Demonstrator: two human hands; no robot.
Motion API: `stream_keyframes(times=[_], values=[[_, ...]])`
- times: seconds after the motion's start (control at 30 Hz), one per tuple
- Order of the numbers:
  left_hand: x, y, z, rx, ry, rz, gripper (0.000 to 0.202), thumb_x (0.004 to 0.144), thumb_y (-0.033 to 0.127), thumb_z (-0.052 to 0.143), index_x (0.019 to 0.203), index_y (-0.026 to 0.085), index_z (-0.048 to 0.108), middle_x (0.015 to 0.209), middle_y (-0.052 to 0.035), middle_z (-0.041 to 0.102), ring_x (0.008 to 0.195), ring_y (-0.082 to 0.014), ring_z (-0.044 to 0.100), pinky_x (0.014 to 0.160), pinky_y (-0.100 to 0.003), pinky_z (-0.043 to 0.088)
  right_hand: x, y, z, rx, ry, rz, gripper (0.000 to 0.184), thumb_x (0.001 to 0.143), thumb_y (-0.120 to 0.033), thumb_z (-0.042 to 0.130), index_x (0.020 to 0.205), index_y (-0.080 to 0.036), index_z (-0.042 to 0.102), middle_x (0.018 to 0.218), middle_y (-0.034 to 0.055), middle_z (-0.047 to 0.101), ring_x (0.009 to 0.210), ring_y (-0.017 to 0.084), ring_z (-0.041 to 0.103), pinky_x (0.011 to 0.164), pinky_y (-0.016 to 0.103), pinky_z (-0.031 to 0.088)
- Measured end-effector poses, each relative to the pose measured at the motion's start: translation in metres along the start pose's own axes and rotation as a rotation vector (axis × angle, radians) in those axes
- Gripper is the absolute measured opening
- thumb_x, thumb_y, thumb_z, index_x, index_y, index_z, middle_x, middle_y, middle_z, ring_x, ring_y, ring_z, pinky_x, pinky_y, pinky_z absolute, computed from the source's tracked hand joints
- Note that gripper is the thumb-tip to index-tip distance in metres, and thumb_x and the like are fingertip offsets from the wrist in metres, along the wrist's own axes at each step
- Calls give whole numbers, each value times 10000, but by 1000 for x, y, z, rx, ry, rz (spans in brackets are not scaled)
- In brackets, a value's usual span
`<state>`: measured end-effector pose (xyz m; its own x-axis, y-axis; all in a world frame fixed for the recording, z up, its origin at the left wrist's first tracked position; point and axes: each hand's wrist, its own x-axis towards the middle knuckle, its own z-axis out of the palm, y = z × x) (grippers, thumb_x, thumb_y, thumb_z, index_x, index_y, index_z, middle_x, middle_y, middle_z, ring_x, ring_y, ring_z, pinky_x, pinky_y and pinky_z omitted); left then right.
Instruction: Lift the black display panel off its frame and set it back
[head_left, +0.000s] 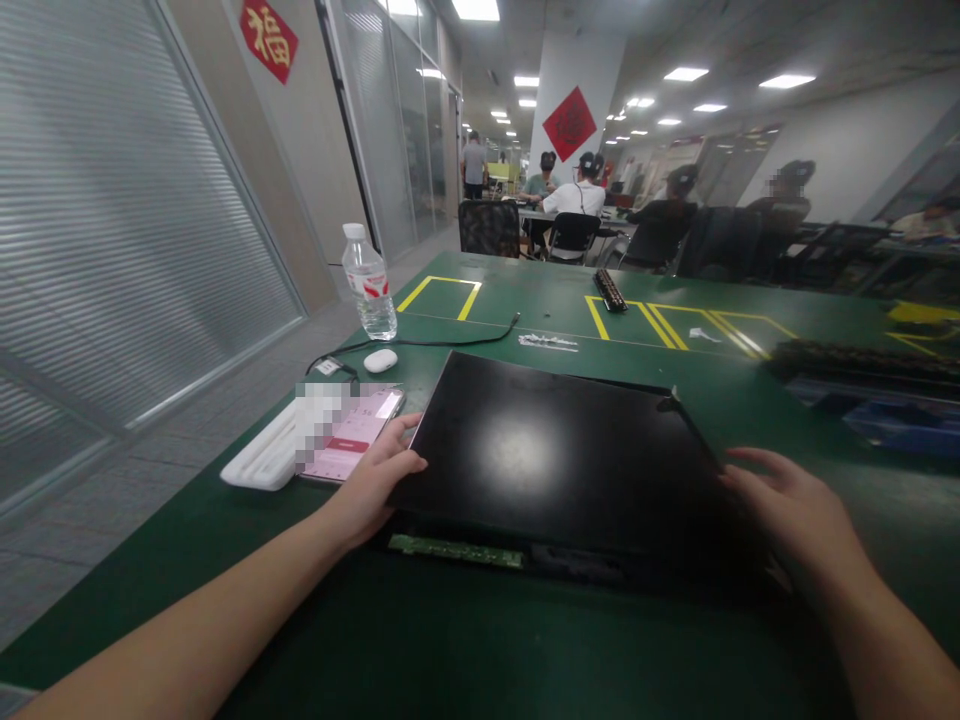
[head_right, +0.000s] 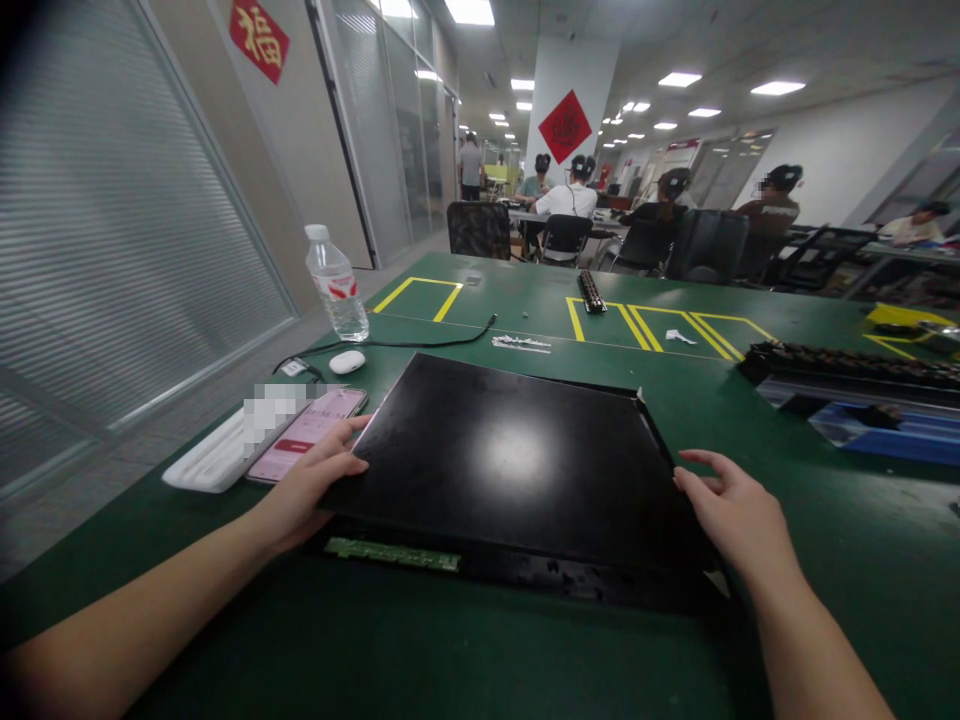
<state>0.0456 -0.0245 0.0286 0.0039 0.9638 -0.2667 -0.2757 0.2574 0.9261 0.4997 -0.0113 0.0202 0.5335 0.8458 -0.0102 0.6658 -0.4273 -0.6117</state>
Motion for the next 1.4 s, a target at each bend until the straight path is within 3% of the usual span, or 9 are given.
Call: stream_keyframes(times=[0.27, 0.43, 0.8, 1.4], values=[[3, -3, -2, -26, -34, 12, 664, 664, 154, 773, 1297, 209, 581, 957, -23, 819, 712, -233, 773, 597, -306, 580, 0, 0, 3, -69, 33, -43, 438, 698, -539, 622, 999, -260, 775, 781, 101, 785, 796, 362, 716, 725, 453, 505], [5, -4, -5, -39, -77, 9, 628, 754, 239, 864, 1309, 213, 571, 942, -42, 841, 721, -235, 800, 635, -316, 624, -3, -5, 2, -89, 10, -14, 452, 707, -536, 594, 1024, -265, 767, 870, 101, 808, 927, 376, 730, 804, 465, 507], [8, -3, -7, -46, -88, -3, 736, 662, 251, 981, 1267, 205, 565, 943, -44, 859, 726, -233, 822, 637, -295, 655, 2, 0, 2, -125, 13, -36, 388, 688, -539, 596, 916, -274, 765, 839, 112, 795, 871, 369, 716, 775, 463, 508], [10, -7, -7, -56, -96, 15, 771, 677, 277, 978, 1325, 194, 569, 984, -68, 862, 809, -253, 830, 660, -283, 644, 6, 8, 4, -152, 19, -85, 371, 701, -556, 595, 877, -279, 769, 805, 105, 783, 816, 353, 713, 741, 454, 517]])
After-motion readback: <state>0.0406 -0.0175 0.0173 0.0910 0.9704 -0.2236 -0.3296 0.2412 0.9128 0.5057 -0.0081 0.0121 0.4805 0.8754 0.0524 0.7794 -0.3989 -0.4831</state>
